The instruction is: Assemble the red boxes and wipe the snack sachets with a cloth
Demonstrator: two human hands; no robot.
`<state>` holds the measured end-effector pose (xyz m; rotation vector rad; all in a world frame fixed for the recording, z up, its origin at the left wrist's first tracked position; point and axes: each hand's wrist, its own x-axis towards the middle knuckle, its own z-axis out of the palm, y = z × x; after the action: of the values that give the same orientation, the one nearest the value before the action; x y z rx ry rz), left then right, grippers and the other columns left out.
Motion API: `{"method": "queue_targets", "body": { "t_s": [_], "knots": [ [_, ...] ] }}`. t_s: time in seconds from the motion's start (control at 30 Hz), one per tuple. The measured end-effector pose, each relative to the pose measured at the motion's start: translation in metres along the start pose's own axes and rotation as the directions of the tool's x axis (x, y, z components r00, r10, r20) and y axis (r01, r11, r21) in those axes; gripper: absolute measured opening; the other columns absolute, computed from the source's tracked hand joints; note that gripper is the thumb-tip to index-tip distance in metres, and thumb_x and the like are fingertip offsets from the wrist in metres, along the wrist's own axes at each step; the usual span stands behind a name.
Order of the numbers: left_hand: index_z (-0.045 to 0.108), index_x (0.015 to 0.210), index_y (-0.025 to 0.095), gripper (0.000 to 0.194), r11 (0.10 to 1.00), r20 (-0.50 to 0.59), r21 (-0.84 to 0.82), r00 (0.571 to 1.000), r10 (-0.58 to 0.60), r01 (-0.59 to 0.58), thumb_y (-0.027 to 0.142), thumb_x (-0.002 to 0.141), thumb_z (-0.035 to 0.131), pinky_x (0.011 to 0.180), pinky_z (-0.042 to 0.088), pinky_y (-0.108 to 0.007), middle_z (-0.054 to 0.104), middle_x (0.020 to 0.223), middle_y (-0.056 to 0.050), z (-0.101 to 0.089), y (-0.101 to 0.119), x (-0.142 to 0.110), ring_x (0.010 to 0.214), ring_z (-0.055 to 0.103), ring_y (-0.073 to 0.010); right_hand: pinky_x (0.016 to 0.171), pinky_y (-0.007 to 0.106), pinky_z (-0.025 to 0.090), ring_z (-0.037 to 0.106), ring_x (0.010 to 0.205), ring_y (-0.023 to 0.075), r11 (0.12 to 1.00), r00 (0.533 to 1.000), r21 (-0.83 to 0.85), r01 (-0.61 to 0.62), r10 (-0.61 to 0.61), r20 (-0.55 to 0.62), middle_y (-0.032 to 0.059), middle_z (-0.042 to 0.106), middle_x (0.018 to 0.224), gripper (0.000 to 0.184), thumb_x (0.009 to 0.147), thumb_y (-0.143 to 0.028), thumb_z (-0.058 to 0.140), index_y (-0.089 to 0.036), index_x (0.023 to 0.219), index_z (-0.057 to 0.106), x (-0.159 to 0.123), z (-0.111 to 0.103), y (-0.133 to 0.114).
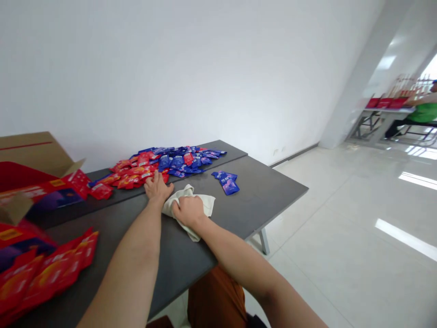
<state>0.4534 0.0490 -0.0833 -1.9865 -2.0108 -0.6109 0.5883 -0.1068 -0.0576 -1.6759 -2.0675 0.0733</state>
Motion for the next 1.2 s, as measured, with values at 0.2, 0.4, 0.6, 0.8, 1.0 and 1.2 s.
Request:
{"method": "queue_targets", "body": {
  "t_s": [0.2, 0.4, 0.6, 0.8, 1.0, 1.2],
  "knots": [
    [0.041, 0.147, 0.028, 0.073, 0.998, 0.231, -0.027, 0.971, -0.055, 0.064, 0.062, 0.083, 0.043, 0.104, 0.024, -0.065, 0.023, 0.161, -0.006, 0.016, -0.02, 0.018, 0.139, 0.022, -0.0442, 0.077, 0.035, 0.048, 0.068, 0.081, 0.0242, 1.0, 0.997, -0.005, 0.0, 0.0, -0.072, 0.0116, 0.073, 0.09, 0.047, 0.099, -0.042, 0.031, -0.016, 0.094, 0.07, 0.006, -0.009, 0.004],
    [0.055, 0.137, 0.024, 0.06, 0.962, 0.24, -0.245, 0.954, 0.181, -0.121, 0.05, 0.083, 0.051, 0.116, 0.025, -0.044, 0.036, 0.155, -0.005, 0.023, -0.065, 0.004, 0.145, 0.023, -0.0285, 0.074, 0.034, 0.049, 0.069, 0.082, 0.0246, 1.0, 0.998, -0.015, -0.015, 0.014, -0.066, 0.0112, 0.073, 0.09, 0.048, 0.099, -0.044, 0.031, -0.017, 0.095, 0.07, 0.013, -0.004, 0.007],
    [0.065, 0.125, 0.019, 0.045, 0.952, 0.156, -0.289, 0.977, 0.148, -0.098, 0.033, 0.086, 0.048, 0.115, 0.03, -0.039, 0.049, 0.146, -0.006, -0.007, -0.066, -0.058, 0.14, 0.035, -0.0266, 0.077, 0.035, 0.049, 0.069, 0.09, 0.0274, 0.99, 0.989, 0.003, -0.144, 0.144, 0.026, 0.0152, 0.073, 0.094, 0.051, 0.099, -0.045, 0.03, -0.015, 0.098, 0.071, 0.018, 0.003, 0.015],
    [0.057, 0.136, 0.028, 0.048, 0.969, 0.325, -0.215, 0.926, 0.193, -0.126, 0.03, 0.09, 0.044, 0.116, 0.028, -0.046, 0.036, 0.155, 0.0, -0.043, -0.055, -0.104, 0.146, 0.023, -0.0274, 0.084, 0.036, 0.047, 0.067, 0.098, 0.0287, 0.926, 0.924, 0.125, -0.355, 0.368, -0.101, 0.0184, 0.072, 0.101, 0.057, 0.101, -0.043, 0.022, -0.014, 0.103, 0.071, 0.008, -0.004, 0.029],
    [0.055, 0.138, 0.024, 0.06, 0.957, 0.27, -0.265, 0.943, 0.194, -0.121, 0.012, 0.08, 0.045, 0.119, 0.023, -0.032, 0.042, 0.15, 0.002, -0.07, -0.061, -0.152, 0.143, 0.031, -0.0177, 0.088, 0.038, 0.045, 0.063, 0.107, 0.0312, 0.919, 0.917, 0.142, -0.367, 0.383, -0.113, 0.021, 0.068, 0.114, 0.066, 0.101, -0.041, 0.01, -0.012, 0.115, 0.067, -0.009, -0.015, 0.029],
    [0.073, 0.114, 0.023, 0.041, 0.766, 0.361, -0.642, 0.89, 0.278, 0.021, 0.025, 0.075, 0.058, 0.115, 0.03, -0.036, 0.062, 0.131, -0.003, -0.101, -0.067, -0.178, 0.132, 0.049, -0.0232, 0.089, 0.038, 0.045, 0.059, 0.115, 0.0313, 0.967, 0.964, -0.023, -0.252, 0.253, 0.075, 0.0191, 0.062, 0.127, 0.078, 0.099, -0.041, -0.007, -0.013, 0.132, 0.059, -0.012, -0.019, 0.019]
  ]
}}
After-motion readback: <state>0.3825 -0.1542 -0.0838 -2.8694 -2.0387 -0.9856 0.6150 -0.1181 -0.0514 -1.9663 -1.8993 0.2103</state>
